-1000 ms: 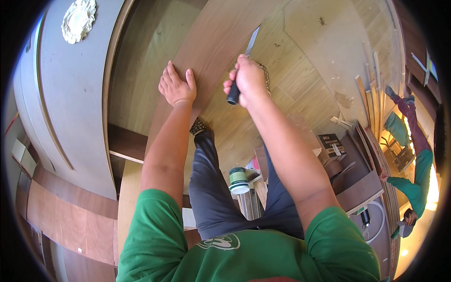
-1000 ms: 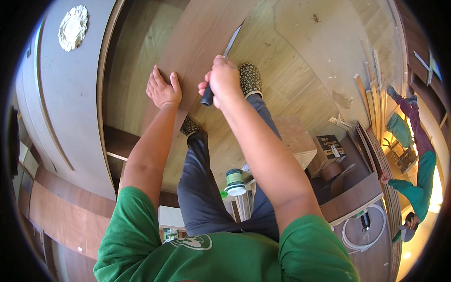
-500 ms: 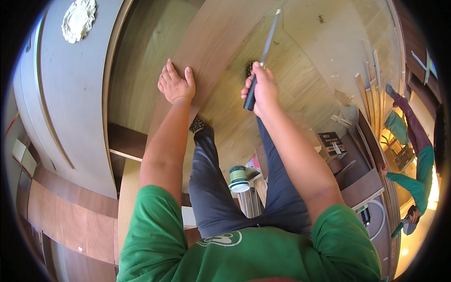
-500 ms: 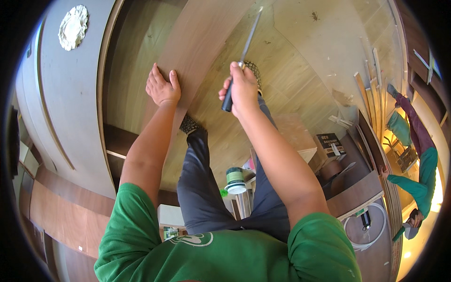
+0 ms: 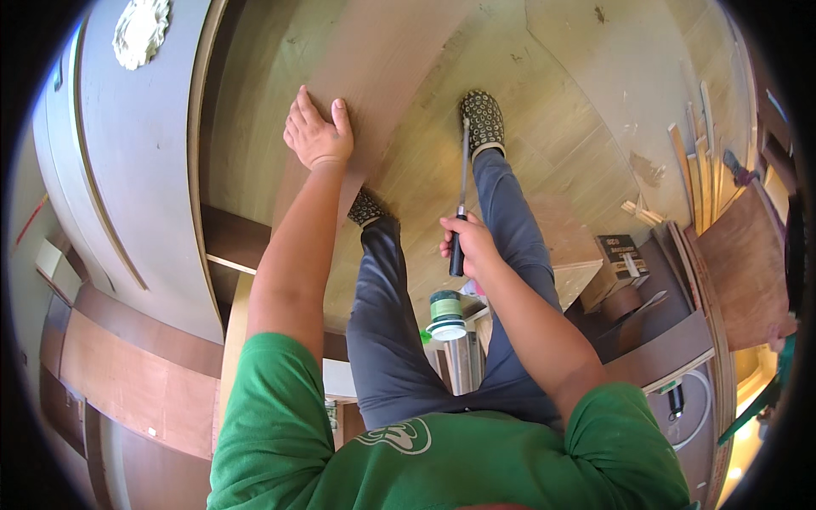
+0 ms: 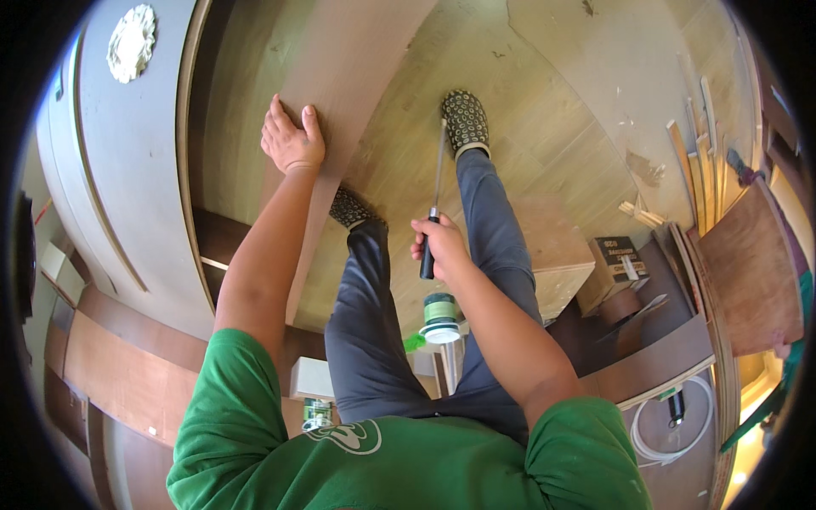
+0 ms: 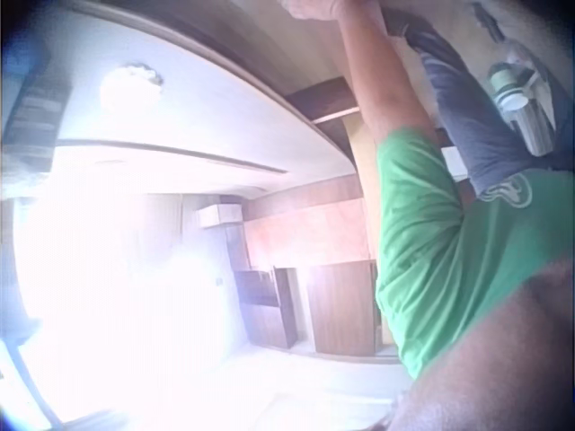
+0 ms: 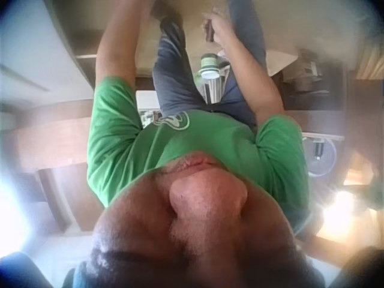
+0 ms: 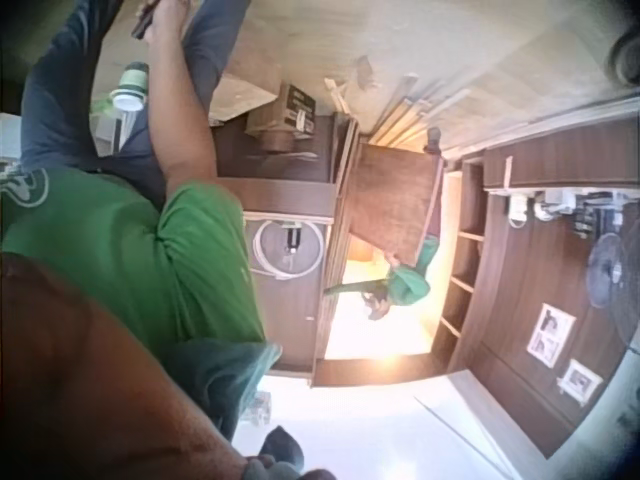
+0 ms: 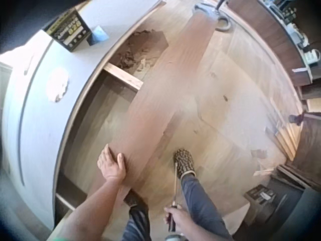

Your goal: The person applies a veneer strip to the edge of a curved plywood panel by hand, using a small blade to trim the excess material along the edge and then lifting the finished panel.

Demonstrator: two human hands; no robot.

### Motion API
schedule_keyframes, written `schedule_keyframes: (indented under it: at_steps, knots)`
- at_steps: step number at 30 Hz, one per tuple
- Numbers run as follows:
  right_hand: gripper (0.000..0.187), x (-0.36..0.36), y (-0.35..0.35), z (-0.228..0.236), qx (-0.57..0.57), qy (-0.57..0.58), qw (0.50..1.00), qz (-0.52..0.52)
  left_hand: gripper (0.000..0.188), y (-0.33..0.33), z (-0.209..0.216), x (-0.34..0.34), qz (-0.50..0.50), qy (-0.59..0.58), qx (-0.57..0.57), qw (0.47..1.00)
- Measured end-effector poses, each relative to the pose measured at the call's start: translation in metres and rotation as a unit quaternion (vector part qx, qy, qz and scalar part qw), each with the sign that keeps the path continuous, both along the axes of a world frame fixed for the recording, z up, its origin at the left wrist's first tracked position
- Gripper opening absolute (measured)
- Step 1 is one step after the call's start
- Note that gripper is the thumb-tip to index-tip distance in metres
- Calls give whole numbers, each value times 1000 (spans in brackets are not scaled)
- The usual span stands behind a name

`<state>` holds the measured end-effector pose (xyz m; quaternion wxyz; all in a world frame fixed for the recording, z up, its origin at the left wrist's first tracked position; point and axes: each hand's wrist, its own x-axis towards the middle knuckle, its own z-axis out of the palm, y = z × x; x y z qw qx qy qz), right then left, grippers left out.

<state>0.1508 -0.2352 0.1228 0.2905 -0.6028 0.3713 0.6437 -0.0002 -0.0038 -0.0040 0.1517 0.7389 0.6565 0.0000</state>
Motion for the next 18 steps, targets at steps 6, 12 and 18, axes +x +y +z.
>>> schedule_keyframes:
  at_steps: [6, 12, 18]
  knots:
    - [16, -18, -4, -6, 61, 7, 997, 46, 75, 3, 5, -5, -2, 9, 9, 1000]
    - [17, -21, -2, -17, 56, 44, 997, -10, 56, 24, 45, 52, -169, -41, 67, 982]
    - [16, -11, 11, -11, 61, 29, 998, -20, 46, 59, 53, 156, -283, -104, -8, 953]
